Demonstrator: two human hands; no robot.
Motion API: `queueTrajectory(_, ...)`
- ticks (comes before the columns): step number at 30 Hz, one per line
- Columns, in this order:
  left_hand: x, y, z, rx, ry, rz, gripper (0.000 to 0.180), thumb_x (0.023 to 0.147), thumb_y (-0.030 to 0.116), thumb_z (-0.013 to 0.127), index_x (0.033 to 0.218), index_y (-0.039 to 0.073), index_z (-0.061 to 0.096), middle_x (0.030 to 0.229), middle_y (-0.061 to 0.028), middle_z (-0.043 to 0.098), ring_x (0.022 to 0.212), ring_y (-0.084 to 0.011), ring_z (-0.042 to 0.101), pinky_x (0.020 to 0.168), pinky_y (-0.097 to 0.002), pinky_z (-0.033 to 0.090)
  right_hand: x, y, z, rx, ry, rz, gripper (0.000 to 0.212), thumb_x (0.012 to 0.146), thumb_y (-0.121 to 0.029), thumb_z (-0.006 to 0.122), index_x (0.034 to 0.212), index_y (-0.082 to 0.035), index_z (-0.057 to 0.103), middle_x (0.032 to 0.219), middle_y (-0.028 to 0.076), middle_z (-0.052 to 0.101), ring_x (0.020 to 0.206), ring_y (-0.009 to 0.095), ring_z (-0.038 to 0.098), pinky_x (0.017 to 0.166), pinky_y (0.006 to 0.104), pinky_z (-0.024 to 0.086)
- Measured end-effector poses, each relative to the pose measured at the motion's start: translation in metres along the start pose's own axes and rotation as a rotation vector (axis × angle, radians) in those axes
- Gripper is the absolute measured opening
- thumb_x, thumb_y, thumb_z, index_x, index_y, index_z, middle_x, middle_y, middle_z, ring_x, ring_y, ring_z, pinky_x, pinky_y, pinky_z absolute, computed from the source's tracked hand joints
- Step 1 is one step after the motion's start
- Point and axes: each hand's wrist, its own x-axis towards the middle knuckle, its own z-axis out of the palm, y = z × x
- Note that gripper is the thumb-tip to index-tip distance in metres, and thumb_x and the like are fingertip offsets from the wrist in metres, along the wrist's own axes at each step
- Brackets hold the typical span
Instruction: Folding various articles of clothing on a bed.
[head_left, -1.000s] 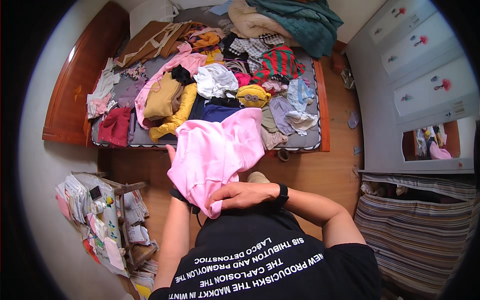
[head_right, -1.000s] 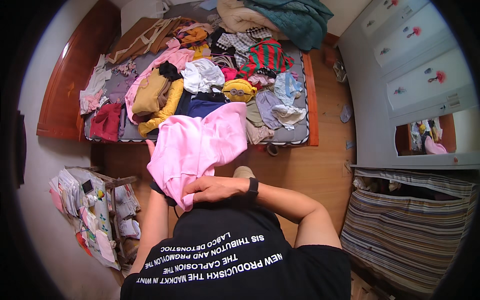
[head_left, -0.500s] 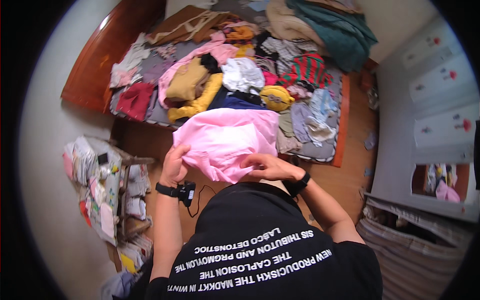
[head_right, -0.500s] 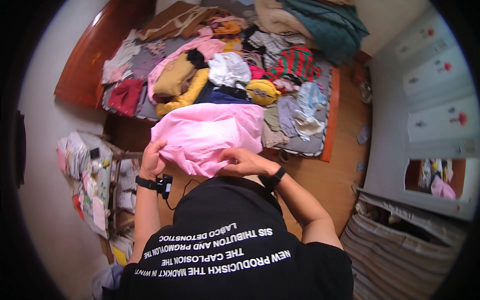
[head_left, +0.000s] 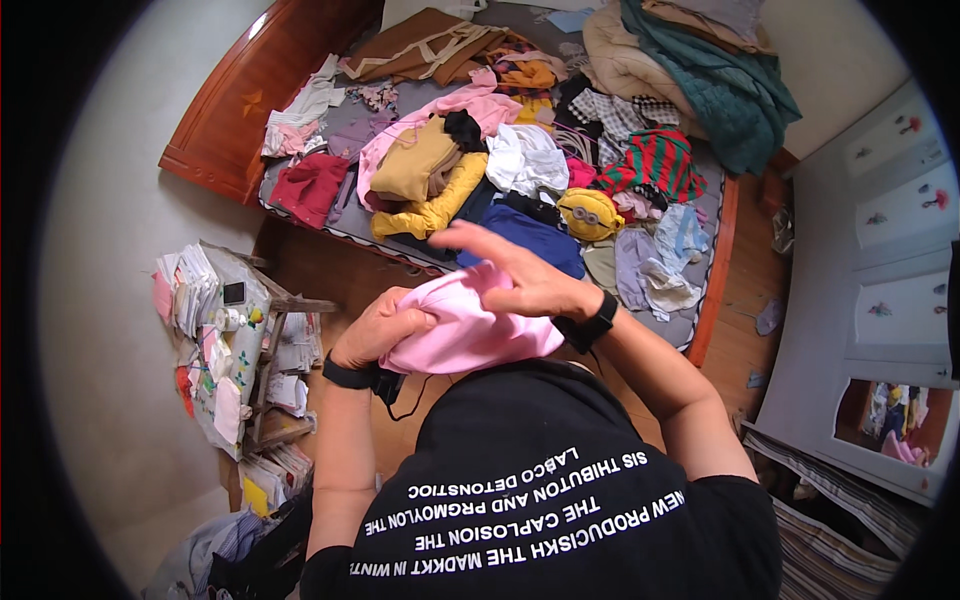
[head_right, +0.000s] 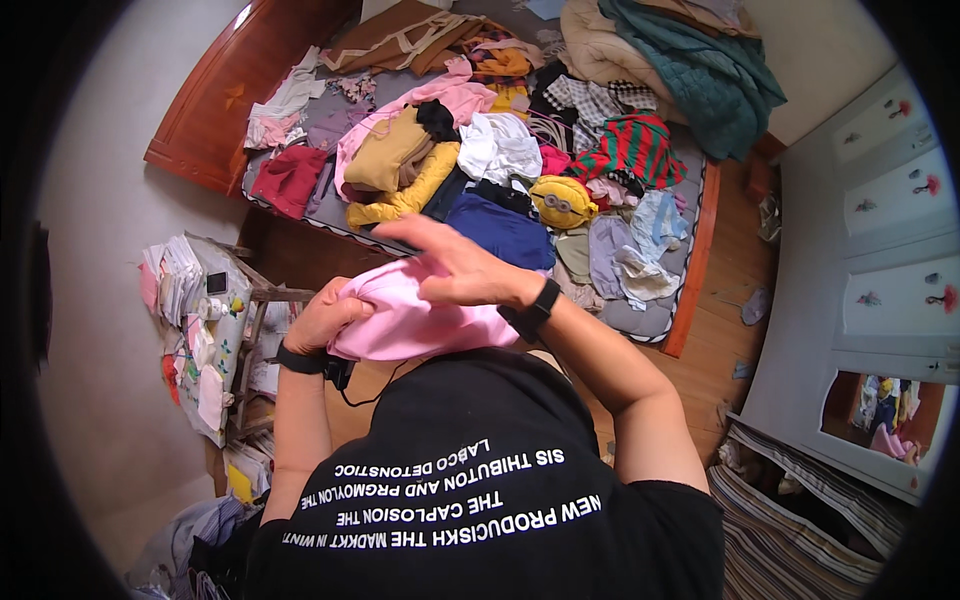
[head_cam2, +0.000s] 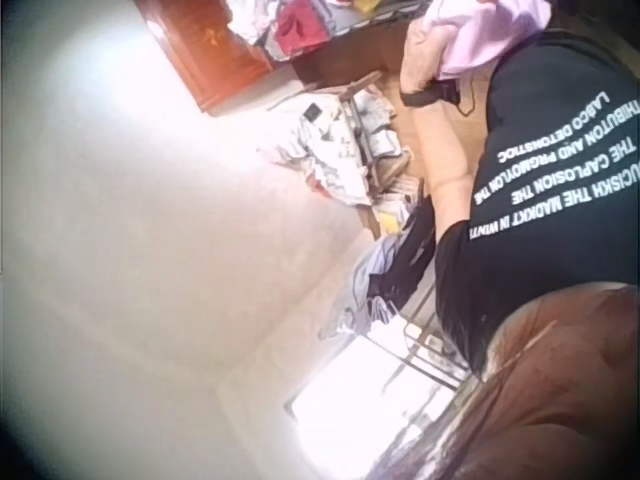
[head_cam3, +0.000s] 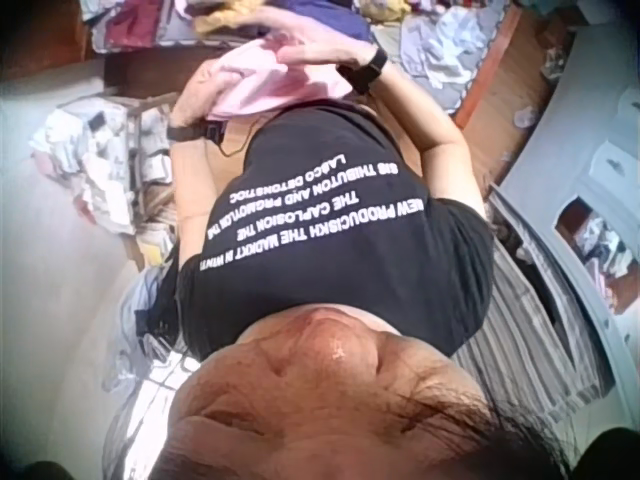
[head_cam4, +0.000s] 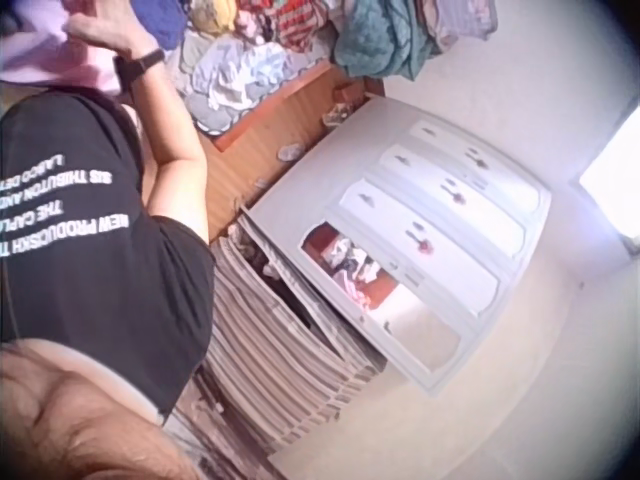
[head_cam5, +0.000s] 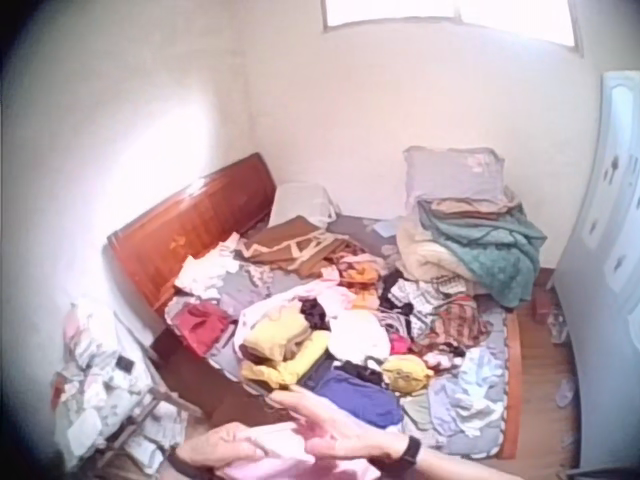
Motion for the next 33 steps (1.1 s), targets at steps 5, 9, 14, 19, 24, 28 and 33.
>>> queueTrajectory(5,-0.012,0.034,-0.015,0.35,0.118,0.085,0.027,0.082,0.006,0.058,0.105,-0.003,0.071,0.086,0.0072,0.06,0.075,-0.0006,0.051,0.066,-0.0181,0.041,0.017,0.008,-0.013,0.059,-0.366,0.357,0.037,0.077,-0.018,0.059,0.108,-0.002,0.07,0.08,0.002,0.067,0.072,0.011,0.061,0.07,0.0288,0.05)
queueTrajectory(9,-0.015,0.04,-0.032,0.77,0.428,0.285,0.03,0.075,0.006,0.056,0.101,-0.004,0.067,0.08,-0.0062,0.067,0.073,-0.013,0.061,0.069,-0.0294,0.049,0.015,0.009,-0.047,0.076,-0.146,0.401,0.019,0.082,-0.01,0.054,0.09,0.002,0.067,0.081,0.0,0.061,0.076,0.01,0.059,0.066,0.0277,0.048)
queueTrajectory(14,-0.018,0.034,-0.044,1.078,0.682,0.413,0.019,0.074,0.001,0.054,0.09,0.0,0.064,0.081,-0.0179,0.065,0.075,-0.0335,0.064,0.069,-0.0369,0.05,0.021,0.022,-0.076,-0.443,0.085,0.056,0.016,0.076,0.002,0.056,0.089,0.006,0.064,0.087,0.013,0.061,0.082,0.028,0.062,0.071,0.0357,0.049)
queueTrajectory(19,-0.025,0.032,-0.064,1.186,0.902,0.485,0.021,0.072,-0.006,0.05,0.088,0.0,0.06,0.086,-0.0182,0.063,0.082,-0.0388,0.062,0.072,-0.0413,0.049,0.026,0.018,-0.107,-0.684,0.337,0.073,0.016,0.075,0.007,0.054,0.086,0.002,0.065,0.079,0.012,0.063,0.074,0.022,0.062,0.067,0.034,0.048)
queueTrajectory(24,-0.027,0.032,-0.098,0.949,0.848,0.584,0.034,0.072,-0.01,0.041,0.096,-0.001,0.063,0.083,-0.0151,0.062,0.08,-0.0262,0.064,0.078,-0.0335,0.05,0.03,-0.004,-0.138,-0.256,0.299,0.125,0.019,0.09,-0.007,0.057,0.102,0.002,0.068,0.088,0.0,0.066,0.083,0.007,0.058,0.075,0.026,0.049)
queueTrajectory(28,-0.025,0.037,-0.106,0.491,0.576,0.544,0.053,0.075,-0.013,0.035,0.118,-0.002,0.065,0.111,-0.0037,0.068,0.104,-0.0127,0.061,0.098,-0.0247,0.044,0.03,-0.007,-0.15,-0.193,0.315,0.219,0.022,0.101,-0.017,0.054,0.11,0.0,0.065,0.095,-0.003,0.063,0.089,0.004,0.056,0.078,0.0215,0.047)
queueTrajectory(33,-0.021,0.037,-0.115,0.368,0.568,0.533,0.051,0.082,-0.014,0.041,0.125,0.0,0.064,0.121,-0.003,0.064,0.115,-0.0127,0.057,0.106,-0.0263,0.04,0.027,-0.024,-0.154,0.116,0.154,0.317,0.024,0.089,-0.011,0.058,0.112,-0.003,0.062,0.1,-0.001,0.062,0.094,0.007,0.056,0.084,0.0212,0.043)
